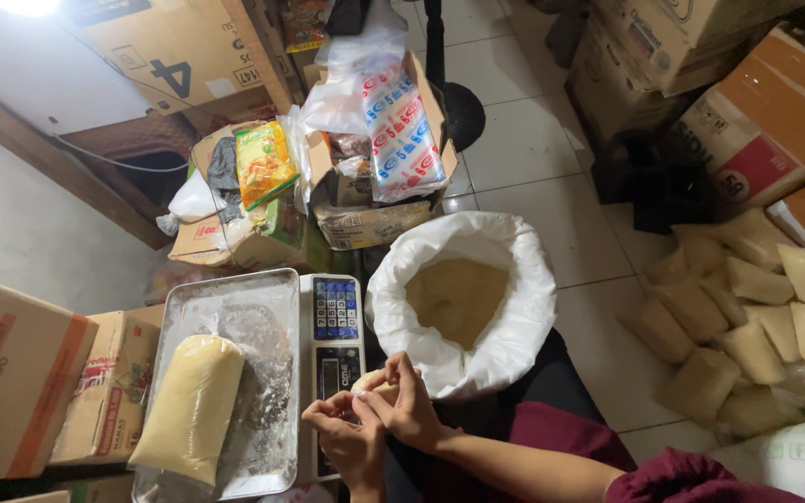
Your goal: The person scoops granular material from a large sack into small plastic bags using a blue scoop, weighs each bag on a digital scale, and ties the bags closed. The person places the finished bags on the floor beside the workspace.
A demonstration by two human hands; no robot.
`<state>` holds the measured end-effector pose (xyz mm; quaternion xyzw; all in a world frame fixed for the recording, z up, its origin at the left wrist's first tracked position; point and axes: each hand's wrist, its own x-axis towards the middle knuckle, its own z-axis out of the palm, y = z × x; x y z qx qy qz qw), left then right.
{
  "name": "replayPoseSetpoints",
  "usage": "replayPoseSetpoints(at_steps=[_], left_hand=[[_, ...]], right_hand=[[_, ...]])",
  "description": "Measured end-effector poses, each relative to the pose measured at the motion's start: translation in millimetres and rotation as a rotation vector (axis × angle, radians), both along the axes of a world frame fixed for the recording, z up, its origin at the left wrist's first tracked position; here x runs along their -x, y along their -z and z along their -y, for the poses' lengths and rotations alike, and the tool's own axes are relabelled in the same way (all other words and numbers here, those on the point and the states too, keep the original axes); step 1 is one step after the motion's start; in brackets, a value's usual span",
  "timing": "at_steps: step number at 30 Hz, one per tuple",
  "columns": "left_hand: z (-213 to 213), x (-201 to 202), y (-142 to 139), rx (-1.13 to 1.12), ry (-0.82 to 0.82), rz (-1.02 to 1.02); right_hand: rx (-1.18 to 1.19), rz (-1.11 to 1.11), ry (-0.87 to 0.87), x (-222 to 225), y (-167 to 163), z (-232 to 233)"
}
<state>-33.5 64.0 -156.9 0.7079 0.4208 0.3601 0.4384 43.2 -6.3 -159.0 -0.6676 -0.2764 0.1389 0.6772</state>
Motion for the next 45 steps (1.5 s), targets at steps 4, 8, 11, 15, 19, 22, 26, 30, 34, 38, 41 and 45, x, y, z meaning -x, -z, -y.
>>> replayPoseSetpoints(at_steps=[4,8,11,15,19,22,26,30,34,38,41,45], left_hand=[[-4,-1,6,-0.032,0.009,0.006],[-14,3,7,0.0,0.043,0.047],[-21,10,5,0.206,0.047,0.103],[-13,18,1,0.136,0.059,0.12],[-10,28,-9,0.106,0.186,0.101],[-11,28,-13,0.18,0.186,0.096],[-8,23,-12,0.105,0.161,0.233],[-3,25,-11,0.109,0.095,0.079],[-2,25,-18,0.054,0.104,0.049],[-3,23,-27,0.049,0.101,0.022],[-2,22,-30,-0.411,0.149,-0.059],[0,19,-22,-0.203,0.118,-0.105]], right_hand=[[-0.035,-0.02,-0.09,-6,2,-3],[-0.044,-0.235,-0.273,-10,4,1],[-0.053,-0.317,-0.42,-7,5,7],[-0.049,-0.399,-0.396,-4,3,6],[-0.01,-0.25,-0.321,-12,2,7],[0.03,-0.185,-0.291,-17,2,7],[0.07,-0.133,-0.254,-15,-7,9],[0.029,0.37,-0.265,-26,-24,16],[0.128,0.379,-0.427,-35,-36,17],[0.185,0.434,-0.389,-33,-38,19],[0.155,0.412,-0.339,-30,-38,21],[0.228,0.439,-0.351,-32,-43,22]])
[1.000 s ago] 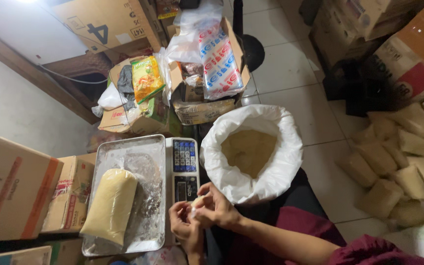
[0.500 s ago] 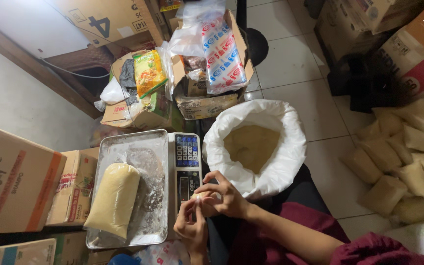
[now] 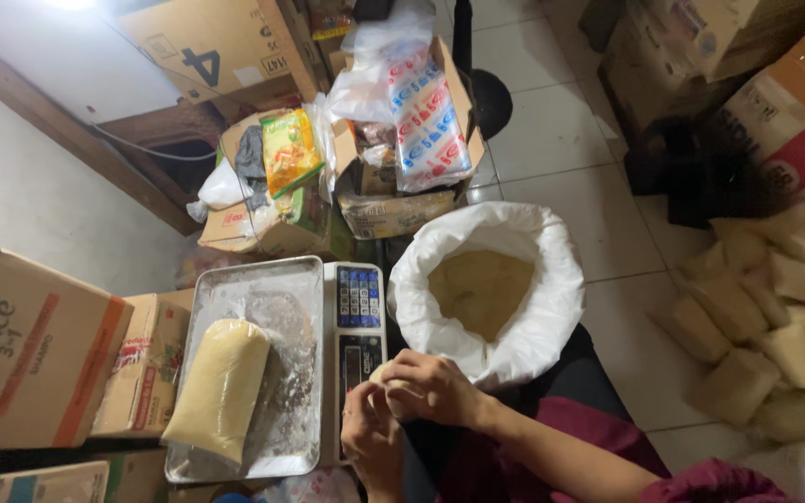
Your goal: The person scoops granular material from a large sack into small plastic bags using a blue scoop, weighs each bag on a digital scale, and ties the bags closed. The person places the finished bags on the floor beside the workspace.
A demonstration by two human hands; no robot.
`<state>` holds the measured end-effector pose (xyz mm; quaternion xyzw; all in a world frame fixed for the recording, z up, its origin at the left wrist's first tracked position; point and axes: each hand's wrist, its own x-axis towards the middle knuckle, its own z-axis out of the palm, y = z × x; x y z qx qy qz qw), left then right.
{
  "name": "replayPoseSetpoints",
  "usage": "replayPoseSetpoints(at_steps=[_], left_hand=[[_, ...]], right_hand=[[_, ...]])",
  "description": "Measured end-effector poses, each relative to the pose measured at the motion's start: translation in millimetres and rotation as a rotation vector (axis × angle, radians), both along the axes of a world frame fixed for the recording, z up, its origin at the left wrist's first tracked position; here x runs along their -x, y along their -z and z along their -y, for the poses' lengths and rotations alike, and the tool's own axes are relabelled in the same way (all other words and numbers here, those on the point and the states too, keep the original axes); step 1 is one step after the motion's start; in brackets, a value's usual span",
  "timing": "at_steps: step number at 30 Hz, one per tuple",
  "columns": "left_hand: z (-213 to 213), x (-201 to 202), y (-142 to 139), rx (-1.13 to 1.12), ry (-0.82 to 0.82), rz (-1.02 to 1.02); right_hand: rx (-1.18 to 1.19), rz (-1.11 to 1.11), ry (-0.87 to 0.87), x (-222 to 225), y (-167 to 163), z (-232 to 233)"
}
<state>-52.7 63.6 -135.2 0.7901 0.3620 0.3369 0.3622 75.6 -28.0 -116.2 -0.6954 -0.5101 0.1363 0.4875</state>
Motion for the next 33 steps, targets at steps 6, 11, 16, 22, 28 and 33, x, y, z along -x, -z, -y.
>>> replayPoseSetpoints(at_steps=[6,11,16,22,28,33], left_hand=[[-1,-6,15,-0.18,-0.088,-0.043],[-1,-5,18,-0.238,-0.115,0.045],[5,-6,16,-0.164,-0.116,0.024],[-4,0,10,0.01,0.116,0.265],[-17,7,12,-0.059,0.255,0.141],[-20,3,32,-0.183,0.261,0.012]], right_hand=[[-0.004,0.11,0.007,0,-2,-6],[-0.001,0.086,0.019,2,3,-7],[0.116,0.118,0.06,8,3,-11],[0.017,0.116,0.078,13,0,-10],[-0.02,0.067,0.122,16,1,-9],[0.005,0.054,0.109,12,2,-9]])
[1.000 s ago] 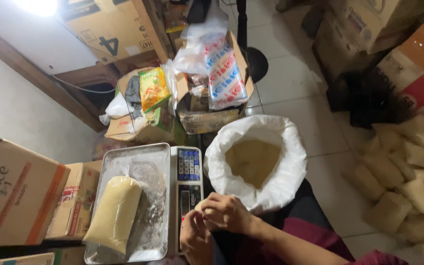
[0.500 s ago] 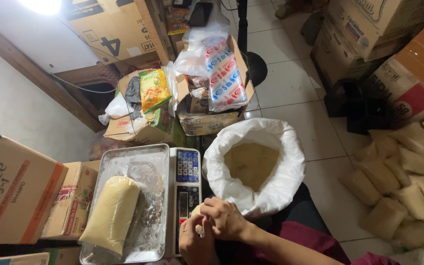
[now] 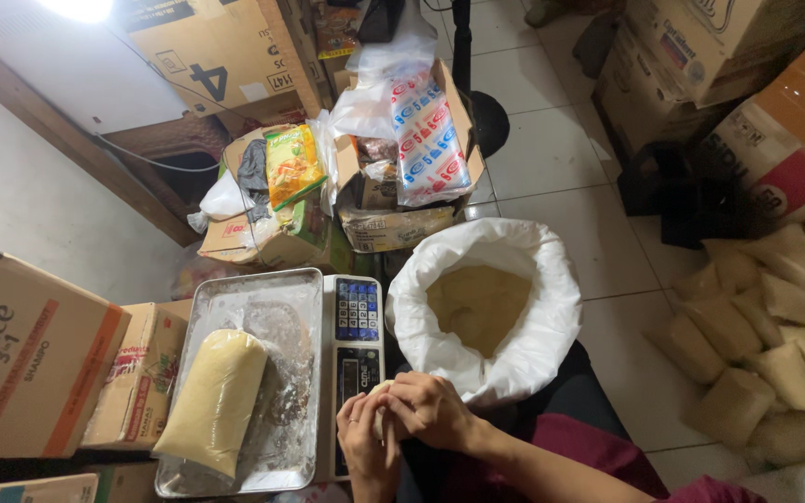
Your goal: The person scoops granular material from a large sack into small plastic bags using a blue scoop, weighs each bag on a digital scale, and ties the bags closed. The person places the finished bags on the floor beside the workspace.
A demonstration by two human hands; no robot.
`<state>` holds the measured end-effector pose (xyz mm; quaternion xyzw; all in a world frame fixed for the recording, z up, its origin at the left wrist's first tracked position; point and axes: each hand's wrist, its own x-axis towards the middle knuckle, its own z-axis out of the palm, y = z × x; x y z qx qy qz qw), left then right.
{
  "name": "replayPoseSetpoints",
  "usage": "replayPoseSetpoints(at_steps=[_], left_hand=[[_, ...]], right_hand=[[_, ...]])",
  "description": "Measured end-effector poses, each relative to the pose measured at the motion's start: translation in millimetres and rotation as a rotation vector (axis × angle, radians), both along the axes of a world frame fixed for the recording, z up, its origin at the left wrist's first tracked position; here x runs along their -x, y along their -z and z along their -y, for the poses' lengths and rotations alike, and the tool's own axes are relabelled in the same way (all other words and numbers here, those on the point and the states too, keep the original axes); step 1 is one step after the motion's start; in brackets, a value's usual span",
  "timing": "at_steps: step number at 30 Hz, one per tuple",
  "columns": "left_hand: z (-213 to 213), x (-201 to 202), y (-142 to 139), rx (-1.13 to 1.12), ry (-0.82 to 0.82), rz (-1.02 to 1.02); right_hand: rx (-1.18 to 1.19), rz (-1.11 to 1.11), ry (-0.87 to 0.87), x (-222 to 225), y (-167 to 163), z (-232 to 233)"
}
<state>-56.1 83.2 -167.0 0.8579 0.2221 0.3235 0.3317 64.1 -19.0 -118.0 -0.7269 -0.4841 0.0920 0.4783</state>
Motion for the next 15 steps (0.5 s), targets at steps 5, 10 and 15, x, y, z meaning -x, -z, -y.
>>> replayPoseSetpoints(at_steps=[5,10,15], left_hand=[[4,-10,25,0.004,-0.015,0.103],[10,-12,26,0.027,0.009,0.255],[14,-14,21,0.091,-0.047,0.321]], right_hand=[[0.044,0.13,-0.007,-12,2,-2],[0.016,0.189,-0.01,-8,2,1],[-0.048,0.045,-0.018,3,-2,1]])
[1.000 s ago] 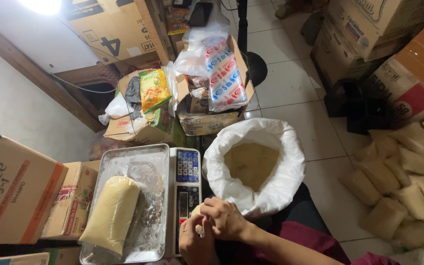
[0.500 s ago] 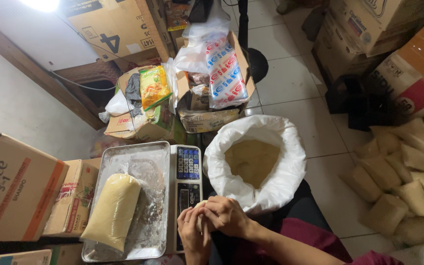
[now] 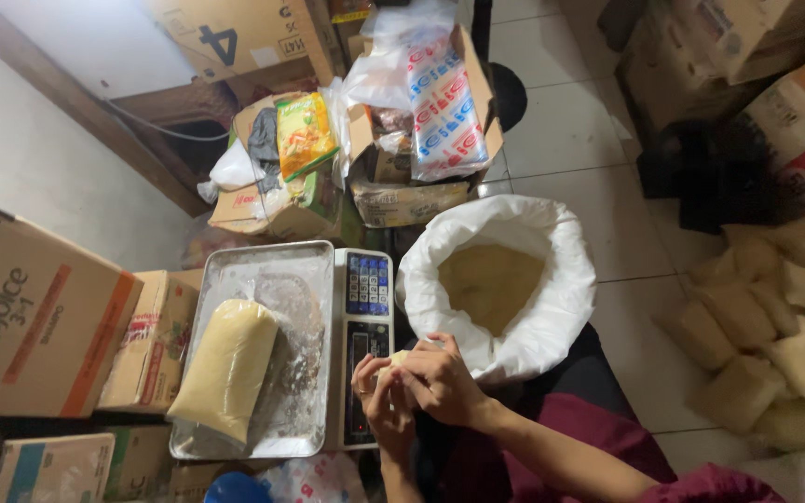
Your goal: The person scoops granular material from a large sack into small plastic bags using a blue scoop, weighs each bag on a digital scale, and ties the bags closed. The person places the finished bags on the floor beside the workspace.
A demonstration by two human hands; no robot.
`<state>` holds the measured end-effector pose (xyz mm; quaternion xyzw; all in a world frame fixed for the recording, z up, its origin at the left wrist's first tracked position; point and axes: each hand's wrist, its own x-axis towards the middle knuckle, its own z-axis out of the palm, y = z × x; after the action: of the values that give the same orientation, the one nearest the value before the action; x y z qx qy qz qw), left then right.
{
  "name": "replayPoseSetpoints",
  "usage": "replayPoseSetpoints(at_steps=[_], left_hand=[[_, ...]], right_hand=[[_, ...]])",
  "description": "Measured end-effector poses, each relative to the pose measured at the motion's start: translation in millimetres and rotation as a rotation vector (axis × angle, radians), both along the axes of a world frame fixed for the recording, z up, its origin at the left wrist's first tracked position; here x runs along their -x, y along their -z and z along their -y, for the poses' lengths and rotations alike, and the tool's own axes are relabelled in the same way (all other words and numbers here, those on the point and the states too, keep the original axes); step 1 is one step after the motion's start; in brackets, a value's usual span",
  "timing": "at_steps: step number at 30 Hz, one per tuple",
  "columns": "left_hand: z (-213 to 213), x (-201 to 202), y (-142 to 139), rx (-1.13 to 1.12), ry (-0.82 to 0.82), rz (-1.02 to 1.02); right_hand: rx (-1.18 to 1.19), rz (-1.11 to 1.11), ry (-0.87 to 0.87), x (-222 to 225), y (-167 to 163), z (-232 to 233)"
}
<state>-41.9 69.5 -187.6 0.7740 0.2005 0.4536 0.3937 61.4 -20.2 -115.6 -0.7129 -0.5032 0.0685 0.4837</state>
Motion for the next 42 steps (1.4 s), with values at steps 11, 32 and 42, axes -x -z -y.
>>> replayPoseSetpoints(at_steps=[11,32,42], left_hand=[[-6,5,37,0.541,0.268,0.227],[-45,42,19,0.647,0.514,-0.263],[-77,40,50,0.352,0.571,-0.346]], right_hand=[[0.043,-0.02,-0.136,-23,12,-12],[0.431,-0.237,-0.087,2,81,2],[0.525,-0.107,0.055,20,103,-3]])
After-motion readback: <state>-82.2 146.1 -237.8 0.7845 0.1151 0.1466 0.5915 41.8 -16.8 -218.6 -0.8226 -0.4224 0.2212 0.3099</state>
